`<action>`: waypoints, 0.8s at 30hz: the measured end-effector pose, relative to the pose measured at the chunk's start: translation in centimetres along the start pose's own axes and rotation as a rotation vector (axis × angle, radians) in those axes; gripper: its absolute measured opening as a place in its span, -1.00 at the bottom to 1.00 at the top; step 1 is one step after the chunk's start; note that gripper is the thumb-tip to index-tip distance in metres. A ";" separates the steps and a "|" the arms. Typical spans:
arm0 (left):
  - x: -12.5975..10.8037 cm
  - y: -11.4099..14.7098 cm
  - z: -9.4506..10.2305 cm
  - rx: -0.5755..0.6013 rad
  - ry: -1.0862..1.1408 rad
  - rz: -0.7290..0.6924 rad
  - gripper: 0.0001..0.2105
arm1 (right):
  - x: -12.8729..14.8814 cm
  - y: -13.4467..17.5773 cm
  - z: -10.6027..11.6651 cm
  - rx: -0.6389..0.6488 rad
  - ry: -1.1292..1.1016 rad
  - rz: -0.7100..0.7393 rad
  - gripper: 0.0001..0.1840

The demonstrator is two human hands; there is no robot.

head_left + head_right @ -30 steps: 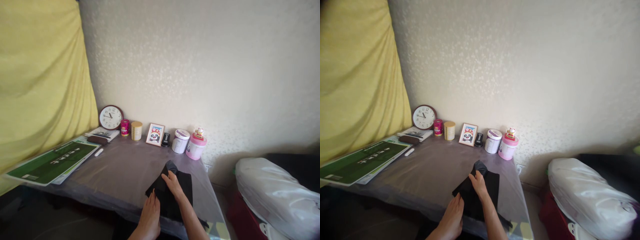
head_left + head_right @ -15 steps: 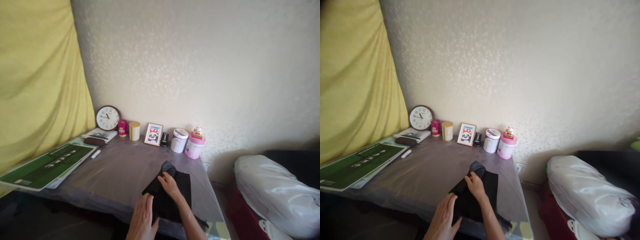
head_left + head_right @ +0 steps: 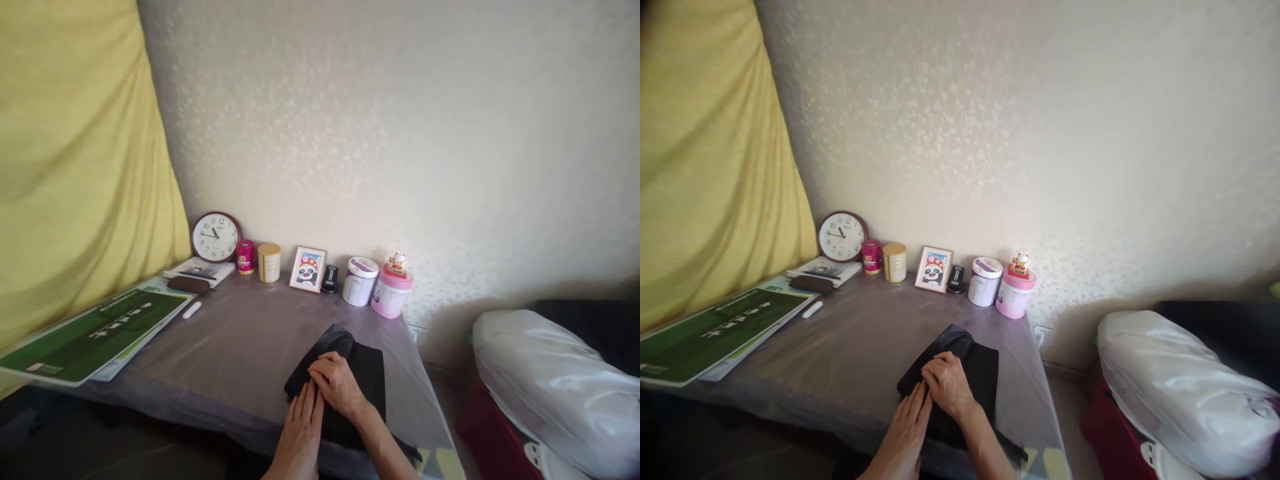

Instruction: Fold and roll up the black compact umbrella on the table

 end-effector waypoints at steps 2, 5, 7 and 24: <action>-0.1 0.0 0.0 -0.002 -0.001 0.004 0.05 | -0.6 -0.3 -0.2 -0.006 0.027 0.047 -0.75; -0.4 0.1 0.5 0.028 0.004 0.028 0.05 | -2.1 -1.6 -0.5 -0.021 0.071 0.043 -0.75; -0.7 0.3 1.1 0.042 0.015 0.039 0.05 | -3.2 -2.8 -0.6 -0.032 0.101 0.016 -0.74; 0.0 -0.1 0.2 0.061 0.090 0.096 0.03 | -2.1 -2.4 -0.6 0.004 0.092 0.024 -0.73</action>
Point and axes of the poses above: each hand's wrist, its own y-axis away from the middle knuckle, its own z-axis out of the back of the hand, x = y × z, the point moved 5 cm from there along -y, towards the middle knuckle, and after that the axes turned 11 degrees about -z, right-handed, at the moved point
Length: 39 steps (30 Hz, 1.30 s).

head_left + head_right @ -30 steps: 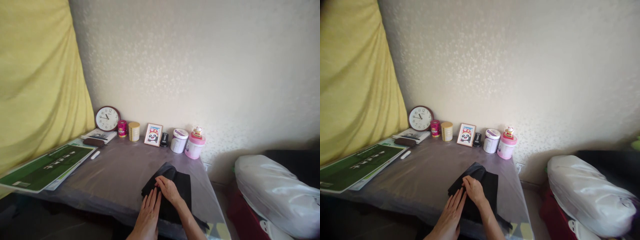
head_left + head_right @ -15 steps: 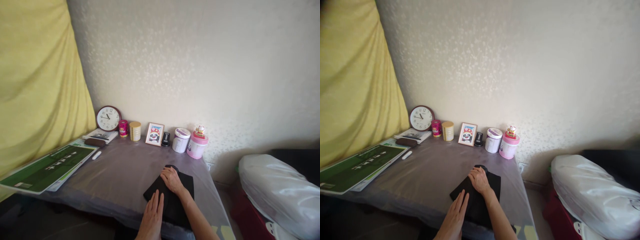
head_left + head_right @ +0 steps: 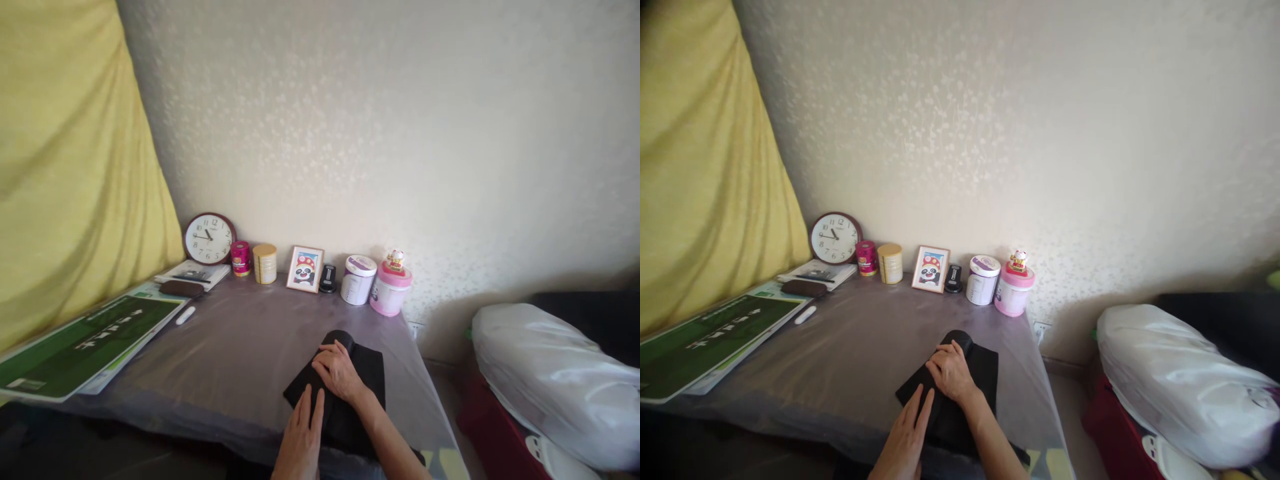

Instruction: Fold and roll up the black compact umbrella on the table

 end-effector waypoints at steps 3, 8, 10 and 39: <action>0.2 0.2 -0.1 -0.009 0.013 0.011 0.02 | -1.8 -1.4 -0.2 -0.098 0.037 -0.100 -0.72; -0.1 1.1 0.8 -0.062 0.037 -0.004 -0.02 | -5.9 -2.1 2.6 -0.364 0.064 -0.288 -0.72; -0.1 1.3 0.8 -0.102 0.056 -0.028 -0.06 | -7.6 -0.4 4.5 -0.469 0.063 -0.394 -0.68; -0.6 1.6 1.1 -0.135 0.092 0.015 -0.11 | -1.6 3.5 5.5 -0.102 -1.228 -0.688 -0.65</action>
Point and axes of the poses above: each hand's wrist, its own y-axis away from the middle knuckle, its own z-axis out of the back of the hand, x = y × z, the point moved 5 cm from there along -y, towards the middle knuckle, and after that the axes turned 11 degrees about -z, right-handed, at the moved point
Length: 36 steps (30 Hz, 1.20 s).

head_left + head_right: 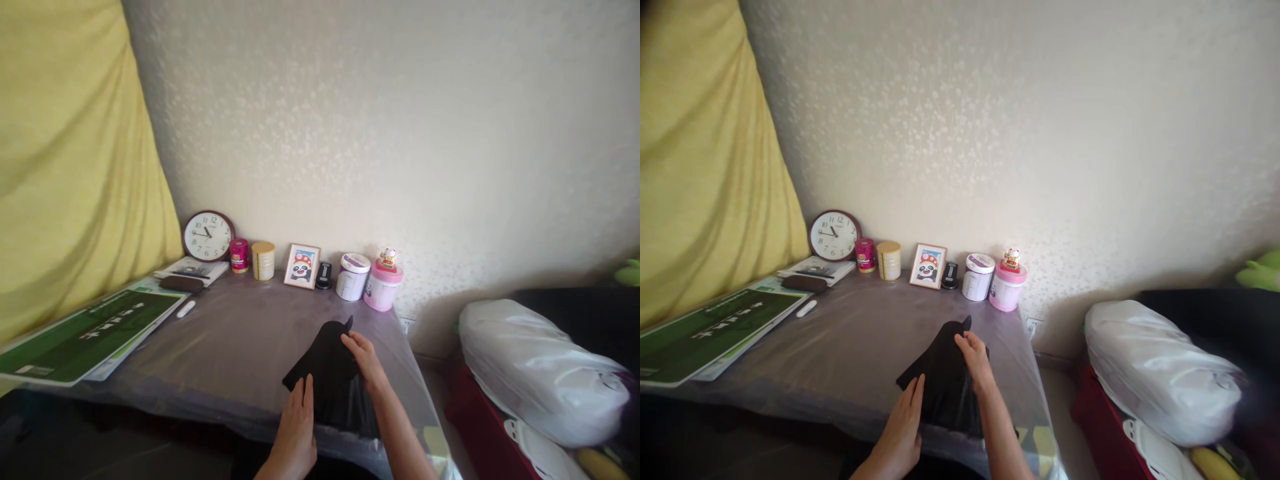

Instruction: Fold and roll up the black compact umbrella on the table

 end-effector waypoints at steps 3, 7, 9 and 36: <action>0.1 -0.1 -0.2 0.009 0.001 0.008 -0.10 | -0.5 -1.2 -1.9 0.047 -0.067 0.014 -0.66; 0.4 -0.2 -0.4 -0.004 -0.021 0.004 -0.11 | -2.0 -3.0 -3.1 0.038 -0.043 0.052 -0.66; 0.6 -0.3 -0.4 -0.004 -0.039 0.008 -0.11 | -2.7 -3.9 -3.3 0.007 -0.005 0.060 -0.66; -0.1 -0.9 1.0 -0.100 -0.222 -0.257 -0.18 | -3.9 -4.4 -5.6 0.135 0.704 0.188 -0.76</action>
Point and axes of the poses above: each hand's wrist, its own y-axis away from the middle knuckle, its own z-axis out of the back of the hand, x = y × z, the point moved 5 cm from there along -y, towards the middle knuckle, and after that the axes turned 11 degrees about -z, right-handed, at the moved point
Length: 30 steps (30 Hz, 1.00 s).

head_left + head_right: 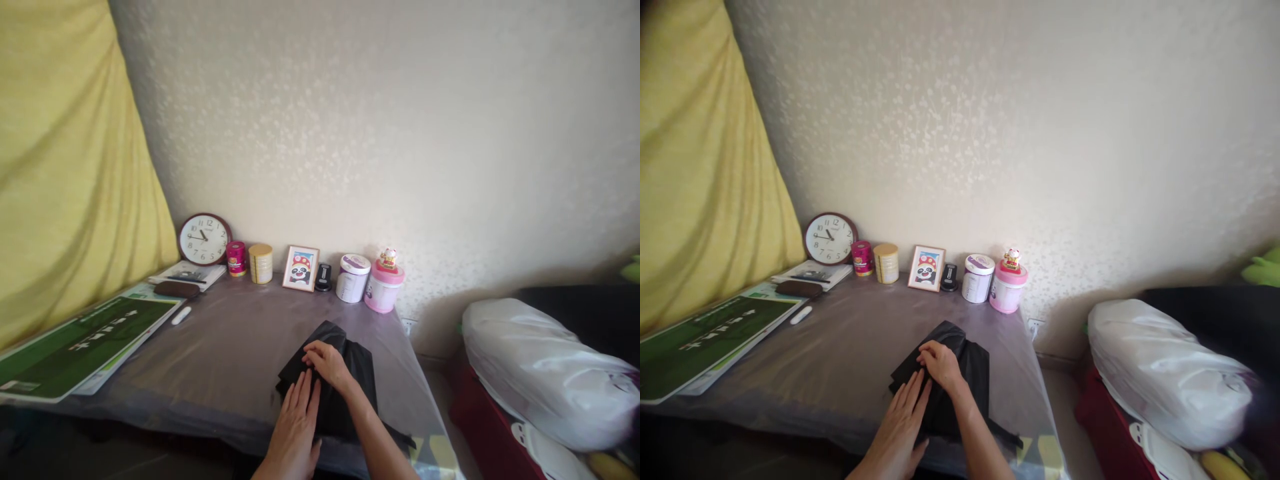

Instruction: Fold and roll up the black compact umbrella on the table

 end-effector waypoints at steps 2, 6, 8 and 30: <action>0.3 -0.1 -0.5 0.090 0.052 0.080 -0.13 | 0.8 1.2 0.4 -0.020 0.052 0.117 -0.75; 0.3 -0.3 -0.9 0.208 0.082 0.126 -0.06 | 1.8 3.2 1.3 -0.061 0.174 0.365 -0.72; 0.2 -0.5 -0.8 0.237 0.069 0.144 -0.02 | 1.4 3.2 1.4 -0.063 0.239 0.428 -0.73; 0.5 -0.8 -0.4 0.222 0.198 0.221 0.00 | -0.8 1.2 3.3 -0.273 0.335 0.487 -0.71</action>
Point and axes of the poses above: each hand's wrist, its own y-axis away from the middle knuckle, its own z-axis out of the back of the hand, x = y × z, the point moved 5 cm from there along -y, towards the middle knuckle, and after that the axes turned 11 degrees about -z, right-handed, at the moved point
